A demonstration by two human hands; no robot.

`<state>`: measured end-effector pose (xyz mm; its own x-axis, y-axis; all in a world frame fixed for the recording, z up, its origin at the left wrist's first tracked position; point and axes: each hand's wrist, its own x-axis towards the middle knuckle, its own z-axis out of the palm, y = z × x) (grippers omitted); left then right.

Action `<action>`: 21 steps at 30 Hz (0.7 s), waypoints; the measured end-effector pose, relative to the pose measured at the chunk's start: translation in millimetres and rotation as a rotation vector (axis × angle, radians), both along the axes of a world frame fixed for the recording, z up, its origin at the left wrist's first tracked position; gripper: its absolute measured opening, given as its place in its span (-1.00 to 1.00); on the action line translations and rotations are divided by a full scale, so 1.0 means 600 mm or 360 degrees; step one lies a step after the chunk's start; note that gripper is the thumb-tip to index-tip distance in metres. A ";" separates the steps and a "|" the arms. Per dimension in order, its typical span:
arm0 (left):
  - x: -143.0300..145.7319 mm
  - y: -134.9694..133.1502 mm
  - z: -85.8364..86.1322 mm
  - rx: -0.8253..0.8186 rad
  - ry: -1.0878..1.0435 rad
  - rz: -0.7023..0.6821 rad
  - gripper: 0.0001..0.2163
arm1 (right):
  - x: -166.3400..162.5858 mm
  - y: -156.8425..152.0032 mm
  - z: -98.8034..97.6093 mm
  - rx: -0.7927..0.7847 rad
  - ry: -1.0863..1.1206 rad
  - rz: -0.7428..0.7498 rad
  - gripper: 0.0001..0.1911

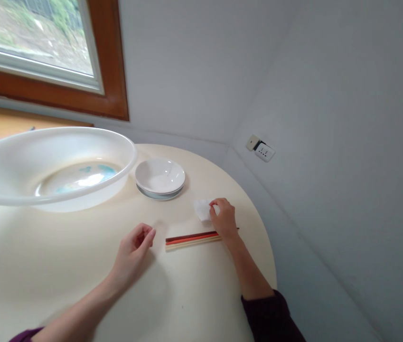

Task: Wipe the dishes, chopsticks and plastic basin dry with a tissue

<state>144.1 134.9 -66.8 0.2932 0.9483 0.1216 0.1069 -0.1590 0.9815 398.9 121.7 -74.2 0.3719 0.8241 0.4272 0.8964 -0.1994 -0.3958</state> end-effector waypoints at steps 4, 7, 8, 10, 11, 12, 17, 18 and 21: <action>0.000 0.000 0.000 -0.0008 -0.0007 0.0000 -0.73 | -0.008 0.009 -0.010 -0.0275 -0.0215 0.0009 -0.73; -0.001 0.000 0.001 0.0001 -0.0006 0.0005 -0.73 | -0.009 0.010 -0.019 -0.0523 -0.0304 0.0026 -0.65; -0.001 -0.001 0.001 0.0003 -0.0006 0.0006 -0.73 | -0.009 0.009 -0.021 -0.0601 -0.0324 0.0038 -0.62; -0.001 -0.001 0.002 0.0004 -0.0003 0.0006 -0.73 | -0.009 0.006 -0.025 -0.0731 -0.0343 0.0059 -0.54; -0.001 -0.001 0.002 0.0004 0.0000 0.0003 -0.73 | -0.009 0.004 -0.026 -0.0779 -0.0344 0.0067 -0.51; -0.001 -0.001 0.001 0.0005 0.0009 0.0004 -0.72 | -0.010 0.003 -0.026 -0.0817 -0.0342 0.0073 -0.49; -0.002 0.003 -0.004 0.0050 0.0084 0.0068 -0.73 | -0.011 0.001 -0.028 -0.0889 -0.0321 0.0080 -0.46; -0.002 0.004 -0.006 0.0052 0.0099 0.0082 -0.73 | -0.012 0.001 -0.028 -0.0891 -0.0316 0.0082 -0.45; -0.003 0.008 -0.012 0.0044 0.0123 0.0100 -0.73 | -0.014 0.000 -0.029 -0.0902 -0.0305 0.0080 -0.44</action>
<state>142.3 139.4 -74.1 0.2426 0.9617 0.1274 0.1930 -0.1765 0.9652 390.6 121.8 -91.9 0.2863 0.9577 -0.0282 0.9552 -0.2876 -0.0704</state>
